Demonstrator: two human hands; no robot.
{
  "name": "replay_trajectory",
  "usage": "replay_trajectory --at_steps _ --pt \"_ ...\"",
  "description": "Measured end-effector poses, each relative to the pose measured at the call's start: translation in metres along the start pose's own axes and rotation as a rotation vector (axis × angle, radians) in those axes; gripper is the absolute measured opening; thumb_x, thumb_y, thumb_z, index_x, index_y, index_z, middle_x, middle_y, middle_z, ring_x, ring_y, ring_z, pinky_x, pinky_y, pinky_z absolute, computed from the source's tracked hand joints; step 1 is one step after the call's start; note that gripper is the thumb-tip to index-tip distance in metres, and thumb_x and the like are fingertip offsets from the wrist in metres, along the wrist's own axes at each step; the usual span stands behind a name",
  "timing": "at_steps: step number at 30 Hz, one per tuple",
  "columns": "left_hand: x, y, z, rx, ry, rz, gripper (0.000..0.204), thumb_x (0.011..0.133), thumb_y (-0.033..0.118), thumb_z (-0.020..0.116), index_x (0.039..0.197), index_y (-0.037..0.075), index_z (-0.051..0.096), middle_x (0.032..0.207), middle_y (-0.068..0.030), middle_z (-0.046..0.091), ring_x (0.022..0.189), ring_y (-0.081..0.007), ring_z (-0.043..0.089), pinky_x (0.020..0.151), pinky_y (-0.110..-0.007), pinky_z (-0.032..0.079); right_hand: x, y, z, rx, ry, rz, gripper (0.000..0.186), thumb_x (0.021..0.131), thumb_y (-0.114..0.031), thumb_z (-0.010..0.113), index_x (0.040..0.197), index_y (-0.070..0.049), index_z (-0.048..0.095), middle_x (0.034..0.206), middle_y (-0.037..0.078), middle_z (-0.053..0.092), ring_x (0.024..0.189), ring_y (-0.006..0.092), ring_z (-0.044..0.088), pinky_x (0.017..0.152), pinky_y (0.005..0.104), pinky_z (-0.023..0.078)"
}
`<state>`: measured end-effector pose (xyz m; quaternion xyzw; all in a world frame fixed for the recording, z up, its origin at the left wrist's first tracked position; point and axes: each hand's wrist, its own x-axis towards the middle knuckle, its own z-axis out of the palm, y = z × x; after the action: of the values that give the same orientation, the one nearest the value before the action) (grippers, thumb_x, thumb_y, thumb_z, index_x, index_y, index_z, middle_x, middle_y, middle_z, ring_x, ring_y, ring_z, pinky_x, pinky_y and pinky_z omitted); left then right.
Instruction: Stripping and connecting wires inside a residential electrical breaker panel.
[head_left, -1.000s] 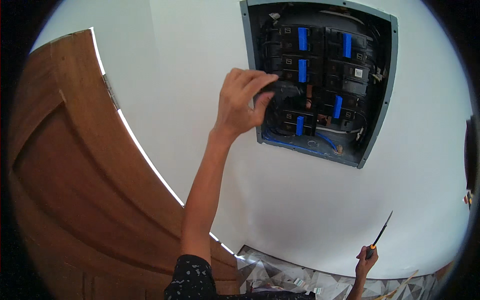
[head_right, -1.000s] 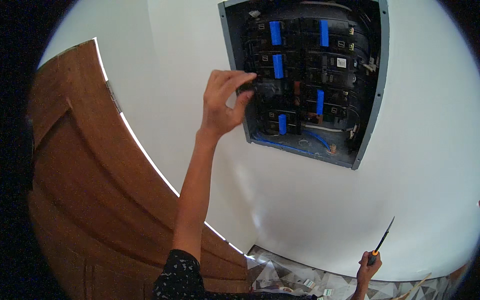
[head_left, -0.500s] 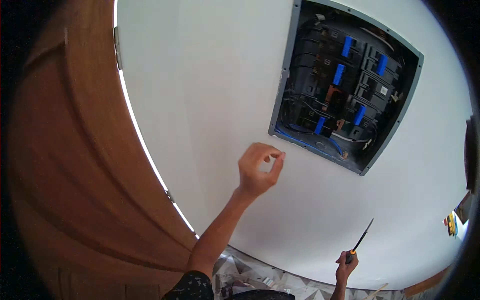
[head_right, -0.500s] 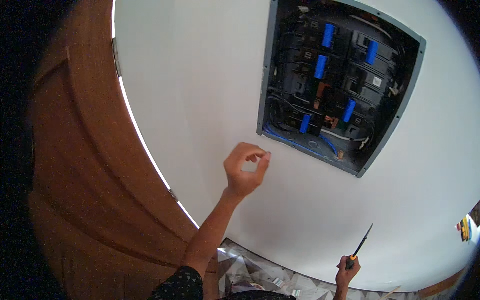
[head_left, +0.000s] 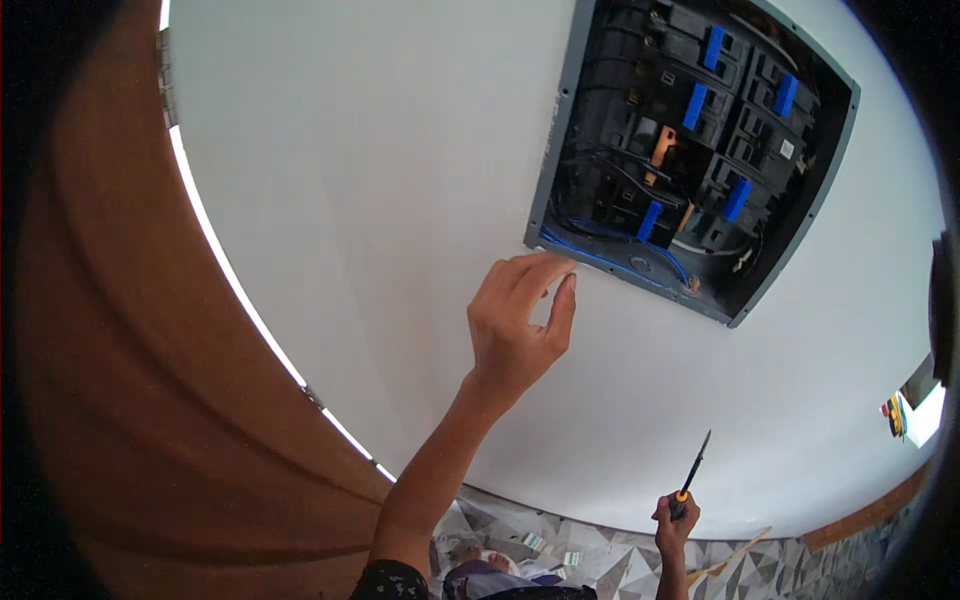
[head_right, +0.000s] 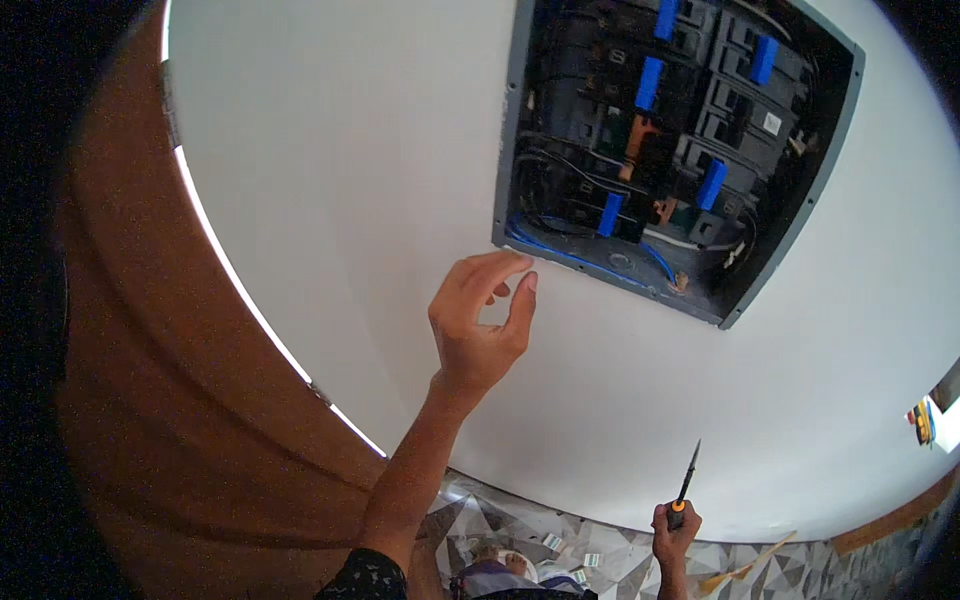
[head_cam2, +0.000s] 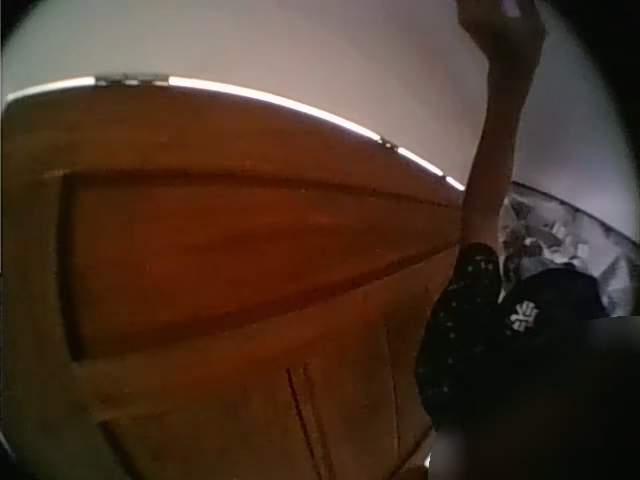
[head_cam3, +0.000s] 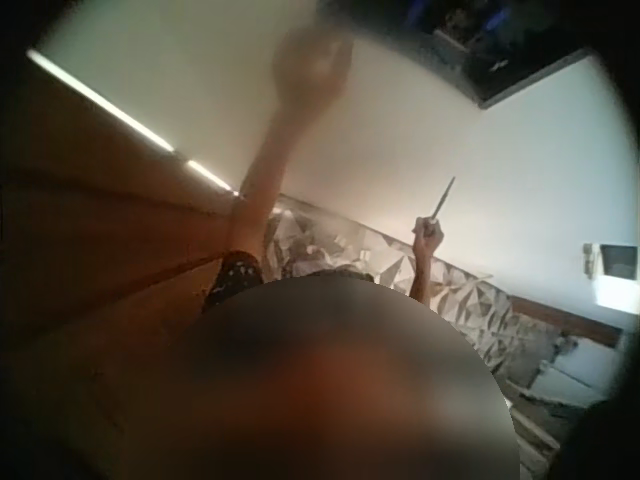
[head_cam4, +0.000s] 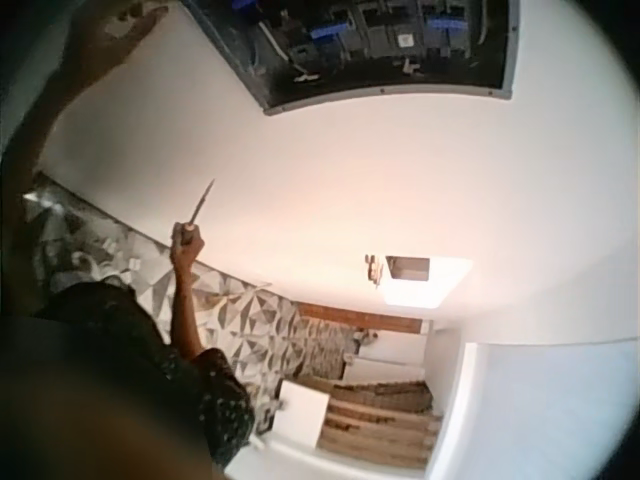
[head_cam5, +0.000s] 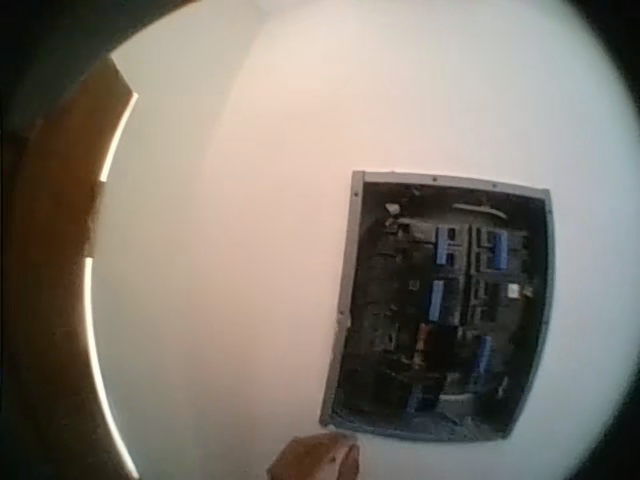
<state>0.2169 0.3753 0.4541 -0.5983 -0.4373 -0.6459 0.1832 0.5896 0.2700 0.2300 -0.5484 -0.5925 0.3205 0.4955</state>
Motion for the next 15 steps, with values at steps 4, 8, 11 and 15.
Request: replay_trajectory --at_steps 4,8,11,15 --pt "0.002 0.002 0.015 0.014 0.041 0.029 0.027 0.079 0.002 0.075 0.105 0.009 0.071 0.104 -0.0082 0.071 0.073 -0.0141 0.063 0.057 -0.026 0.049 -0.003 0.026 -0.005 -0.07 -0.007 -0.011 0.032 0.089 -0.026 0.07 0.073 -0.004 0.053 0.054 0.001 0.053 0.047 0.0097 0.051 0.047 0.0258 0.041" --pt "0.0 0.004 0.032 0.067 0.143 0.043 0.03 0.079 0.004 0.077 0.108 0.009 0.071 0.108 -0.0082 0.071 0.077 -0.0137 0.063 0.057 -0.026 0.05 0.028 0.059 -0.011 -0.133 -0.01 -0.101 0.032 0.086 -0.024 0.073 0.071 -0.004 0.052 0.052 0.002 0.053 0.046 0.0104 0.049 0.047 0.0265 0.039" --pt "0.0 -0.002 0.026 0.115 0.104 0.06 0.029 0.079 0.005 0.077 0.107 0.009 0.071 0.109 -0.0083 0.07 0.079 -0.0153 0.063 0.06 -0.027 0.05 0.016 0.051 -0.001 -0.056 -0.028 -0.027 0.03 0.085 -0.022 0.073 0.071 -0.004 0.053 0.052 0.002 0.052 0.046 0.0118 0.049 0.048 0.0271 0.039" --pt "0.006 -0.007 0.026 0.12 0.082 0.136 0.023 0.08 0.004 0.076 0.102 0.007 0.07 0.104 -0.0074 0.07 0.082 -0.0176 0.063 0.064 -0.028 0.051 0.013 0.067 -0.008 -0.127 -0.018 -0.086 0.03 0.084 -0.021 0.073 0.07 -0.004 0.053 0.052 0.002 0.051 0.048 0.0115 0.048 0.049 0.0274 0.038"
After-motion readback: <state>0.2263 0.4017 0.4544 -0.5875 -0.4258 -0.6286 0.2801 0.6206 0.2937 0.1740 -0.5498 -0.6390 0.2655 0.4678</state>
